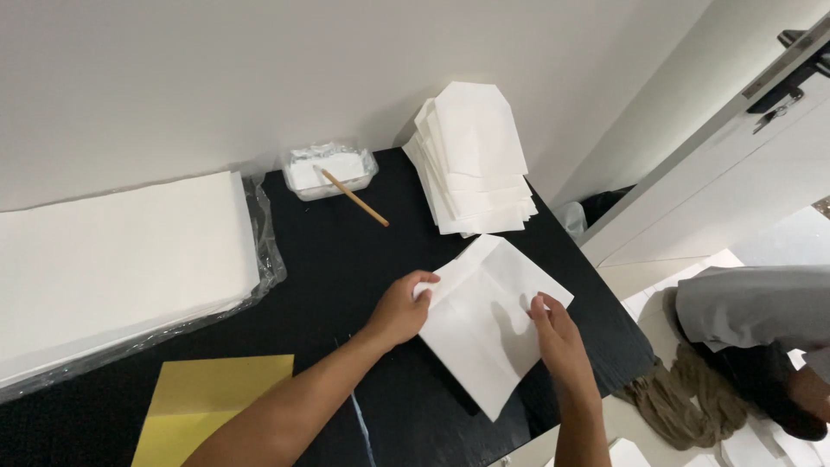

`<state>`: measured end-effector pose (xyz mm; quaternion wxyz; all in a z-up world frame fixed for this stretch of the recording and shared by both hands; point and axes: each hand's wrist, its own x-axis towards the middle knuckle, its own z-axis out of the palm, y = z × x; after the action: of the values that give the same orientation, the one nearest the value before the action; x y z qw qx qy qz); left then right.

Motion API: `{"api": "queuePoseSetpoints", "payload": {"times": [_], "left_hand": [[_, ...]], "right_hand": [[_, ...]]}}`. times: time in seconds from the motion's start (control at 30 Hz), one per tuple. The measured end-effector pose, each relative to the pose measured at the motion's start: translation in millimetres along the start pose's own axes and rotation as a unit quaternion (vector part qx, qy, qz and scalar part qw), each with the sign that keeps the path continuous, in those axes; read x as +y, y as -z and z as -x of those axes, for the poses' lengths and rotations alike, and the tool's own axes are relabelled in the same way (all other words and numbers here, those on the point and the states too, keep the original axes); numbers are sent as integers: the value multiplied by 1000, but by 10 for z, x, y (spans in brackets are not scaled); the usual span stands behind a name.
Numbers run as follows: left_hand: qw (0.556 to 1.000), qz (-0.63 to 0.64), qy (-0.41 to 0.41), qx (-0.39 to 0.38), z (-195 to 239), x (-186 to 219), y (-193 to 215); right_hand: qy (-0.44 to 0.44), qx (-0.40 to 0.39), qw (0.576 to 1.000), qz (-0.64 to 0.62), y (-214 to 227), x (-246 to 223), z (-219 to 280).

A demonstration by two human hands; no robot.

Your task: Manually assembling paper bags by applying glue to the edges of paper templates and folding them into shape.

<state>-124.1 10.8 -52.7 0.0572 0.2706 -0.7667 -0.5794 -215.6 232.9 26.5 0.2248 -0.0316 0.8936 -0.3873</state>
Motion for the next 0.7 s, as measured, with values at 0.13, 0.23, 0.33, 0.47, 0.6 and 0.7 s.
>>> {"api": "queuePoseSetpoints", "payload": {"times": [0.13,0.23,0.33,0.47,0.6,0.7], "left_hand": [[1000,-10,-10,-9,-362,288,-193],[997,-70,-8,-20,-686,220,-353],[950,-300,-81,-30,-744,236,-464],[941,-321,-71,-77,-591,397,-544],[964,-246,-80,-62,-624,393,-586],[937,-320,-127,-60,-609,249,-619]], "right_hand": [[61,60,989,123,55,347,-213],[52,50,980,184,136,459,-408],[44,19,959,280,177,471,-508],[38,25,958,282,214,535,-542],[64,81,968,227,276,655,-671],[52,85,975,199,379,638,-718]]}}
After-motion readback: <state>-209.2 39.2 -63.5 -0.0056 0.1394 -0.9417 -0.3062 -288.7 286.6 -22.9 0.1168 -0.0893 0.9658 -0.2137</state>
